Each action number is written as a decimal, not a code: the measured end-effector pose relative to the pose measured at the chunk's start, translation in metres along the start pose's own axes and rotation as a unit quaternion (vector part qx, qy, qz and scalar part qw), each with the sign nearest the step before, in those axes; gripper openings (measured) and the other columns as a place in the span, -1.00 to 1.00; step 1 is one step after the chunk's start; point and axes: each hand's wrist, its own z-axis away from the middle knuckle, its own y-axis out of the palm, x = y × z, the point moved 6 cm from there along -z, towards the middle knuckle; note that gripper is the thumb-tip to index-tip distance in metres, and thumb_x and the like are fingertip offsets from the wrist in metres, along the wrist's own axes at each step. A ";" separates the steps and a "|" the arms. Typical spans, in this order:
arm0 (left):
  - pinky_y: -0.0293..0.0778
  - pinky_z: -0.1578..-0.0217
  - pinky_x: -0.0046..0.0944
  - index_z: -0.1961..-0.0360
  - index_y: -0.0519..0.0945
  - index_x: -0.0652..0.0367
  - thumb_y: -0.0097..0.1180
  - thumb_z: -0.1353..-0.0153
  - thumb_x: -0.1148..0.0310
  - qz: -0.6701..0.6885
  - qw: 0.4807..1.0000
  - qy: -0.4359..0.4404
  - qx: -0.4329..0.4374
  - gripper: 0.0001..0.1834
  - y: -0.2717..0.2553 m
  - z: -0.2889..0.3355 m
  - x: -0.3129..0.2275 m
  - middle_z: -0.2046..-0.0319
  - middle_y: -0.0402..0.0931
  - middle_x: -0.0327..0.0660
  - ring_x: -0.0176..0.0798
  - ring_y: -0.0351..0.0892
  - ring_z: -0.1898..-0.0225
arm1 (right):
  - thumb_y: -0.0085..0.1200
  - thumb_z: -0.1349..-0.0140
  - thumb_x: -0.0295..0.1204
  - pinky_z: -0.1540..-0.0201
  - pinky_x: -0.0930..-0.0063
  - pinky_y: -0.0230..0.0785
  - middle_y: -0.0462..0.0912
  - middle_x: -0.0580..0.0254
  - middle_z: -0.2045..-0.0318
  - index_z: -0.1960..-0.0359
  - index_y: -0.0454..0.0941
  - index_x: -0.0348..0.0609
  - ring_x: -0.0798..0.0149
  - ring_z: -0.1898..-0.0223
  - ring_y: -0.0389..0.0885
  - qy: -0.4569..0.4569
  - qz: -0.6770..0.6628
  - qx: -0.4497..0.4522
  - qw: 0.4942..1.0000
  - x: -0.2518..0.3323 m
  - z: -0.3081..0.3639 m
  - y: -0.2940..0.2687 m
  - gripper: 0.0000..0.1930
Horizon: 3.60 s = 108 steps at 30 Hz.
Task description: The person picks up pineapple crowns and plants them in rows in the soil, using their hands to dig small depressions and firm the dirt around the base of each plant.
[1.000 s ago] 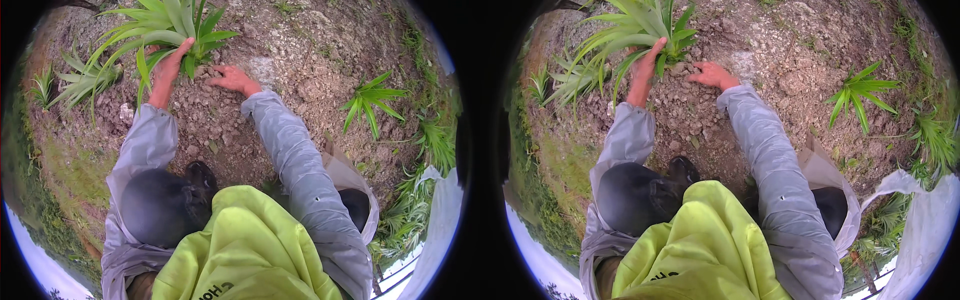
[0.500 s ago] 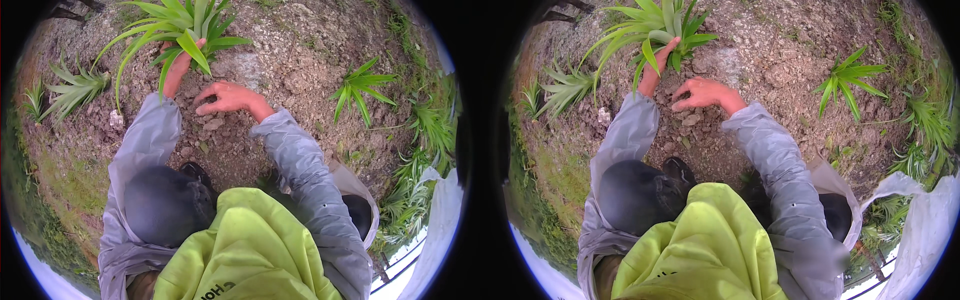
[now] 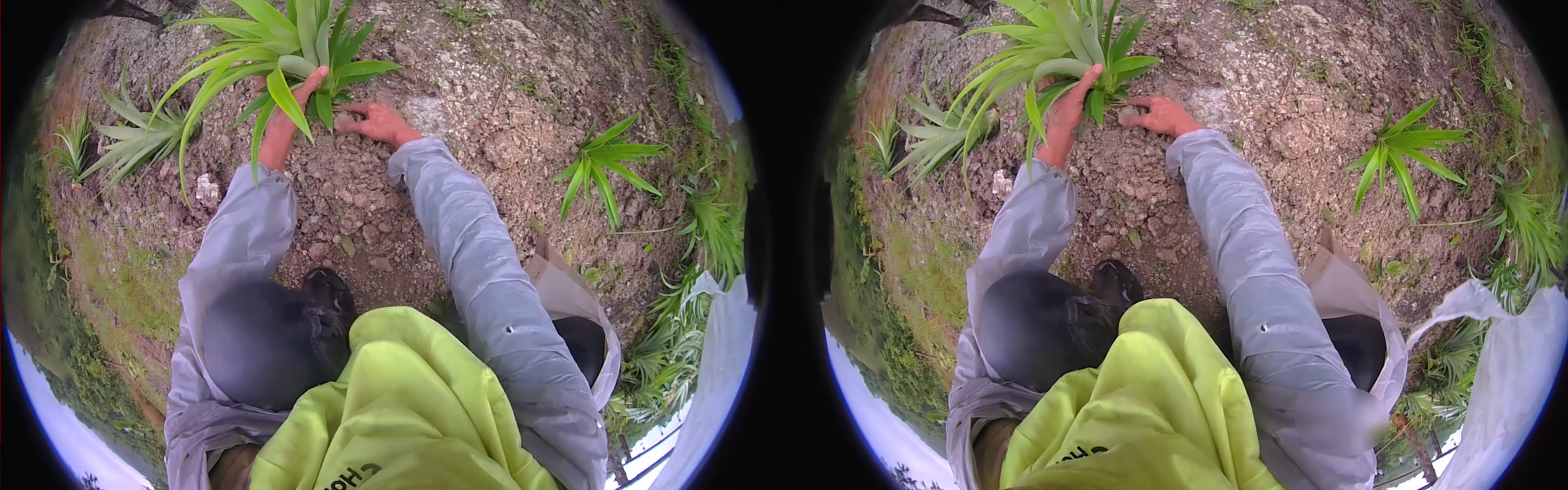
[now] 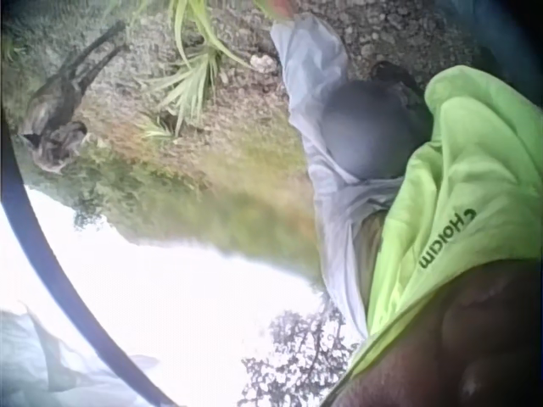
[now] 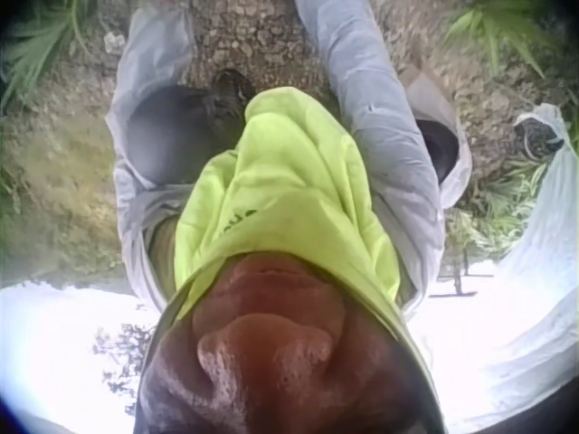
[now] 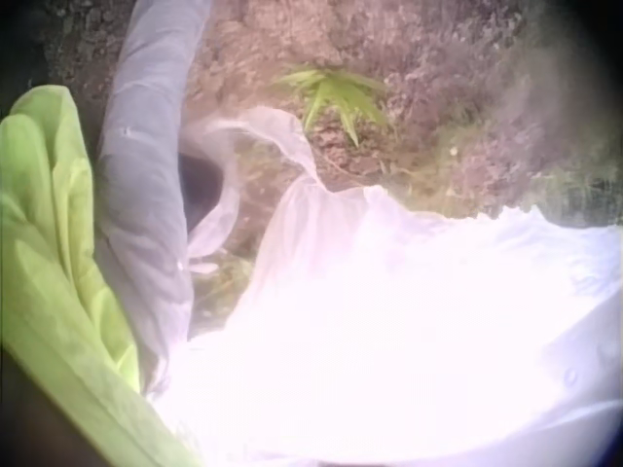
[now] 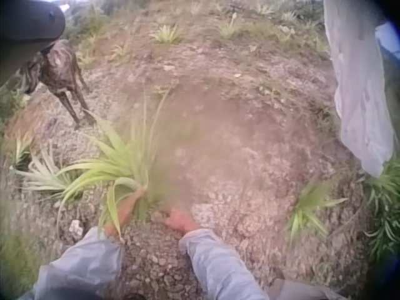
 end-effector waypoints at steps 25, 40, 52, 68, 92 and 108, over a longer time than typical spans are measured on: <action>0.65 0.17 -0.22 0.00 0.64 0.23 0.60 -0.02 0.39 0.044 0.984 -0.069 0.158 -0.49 0.099 0.037 0.123 0.18 0.71 -0.21 -0.28 0.67 0.17 | 0.25 -0.21 0.02 -0.40 0.05 0.27 0.50 -0.03 -0.31 -0.30 0.51 -0.05 -0.13 -0.31 0.46 -0.157 0.024 -0.057 0.986 0.054 0.120 0.012 -0.32; 0.64 0.15 -0.22 -0.03 0.63 0.24 0.58 -0.05 0.38 0.035 0.978 -0.078 0.192 -0.47 0.099 0.048 0.122 0.13 0.69 -0.21 -0.27 0.65 0.16 | 0.36 -0.18 -0.09 -0.17 0.02 0.48 0.57 -0.13 -0.21 -0.16 0.61 -0.12 -0.18 -0.13 0.61 -0.114 0.000 -0.026 0.993 0.051 0.141 -0.049 -0.43; 0.64 0.14 -0.22 -0.06 0.61 0.25 0.57 -0.07 0.37 0.034 0.975 -0.079 0.203 -0.46 0.098 0.049 0.120 0.09 0.67 -0.21 -0.27 0.63 0.15 | 0.30 -0.14 0.09 -0.27 -0.67 0.07 0.27 0.00 -0.42 -0.47 0.21 0.07 -0.31 -0.41 0.18 -0.111 0.307 -0.157 0.932 0.047 0.177 0.053 -0.10; 0.63 0.15 -0.22 -0.03 0.61 0.20 0.58 -0.07 0.36 0.069 0.973 -0.079 0.204 -0.48 0.075 0.043 0.129 0.09 0.65 -0.23 -0.30 0.62 0.16 | 0.11 -0.27 0.13 -0.40 -0.36 0.04 0.28 -0.04 -0.42 -0.39 0.39 0.08 -0.42 -0.37 0.19 -0.151 0.338 -0.233 0.899 0.026 0.197 0.020 -0.29; 0.67 0.27 -0.27 0.01 0.62 0.18 0.47 -0.19 0.38 0.136 0.959 -0.115 0.221 -0.63 0.087 0.057 0.108 0.17 0.66 -0.20 -0.32 0.65 0.26 | 0.14 -0.27 0.16 -0.45 -0.41 -0.09 0.06 -0.12 -0.54 -0.43 0.32 -0.12 -0.42 -0.41 0.18 -0.129 0.313 -0.188 0.922 0.005 0.196 0.030 -0.17; 0.70 0.24 -0.22 -0.01 0.61 0.17 0.27 -0.38 0.30 0.135 0.962 -0.090 0.218 -0.73 0.089 0.053 0.094 0.17 0.66 -0.20 -0.31 0.68 0.24 | 0.18 -0.28 0.10 -0.43 -0.42 -0.04 0.24 -0.04 -0.44 -0.46 0.29 0.02 -0.29 -0.44 0.14 -0.109 0.249 -0.238 0.933 -0.007 0.189 -0.003 -0.21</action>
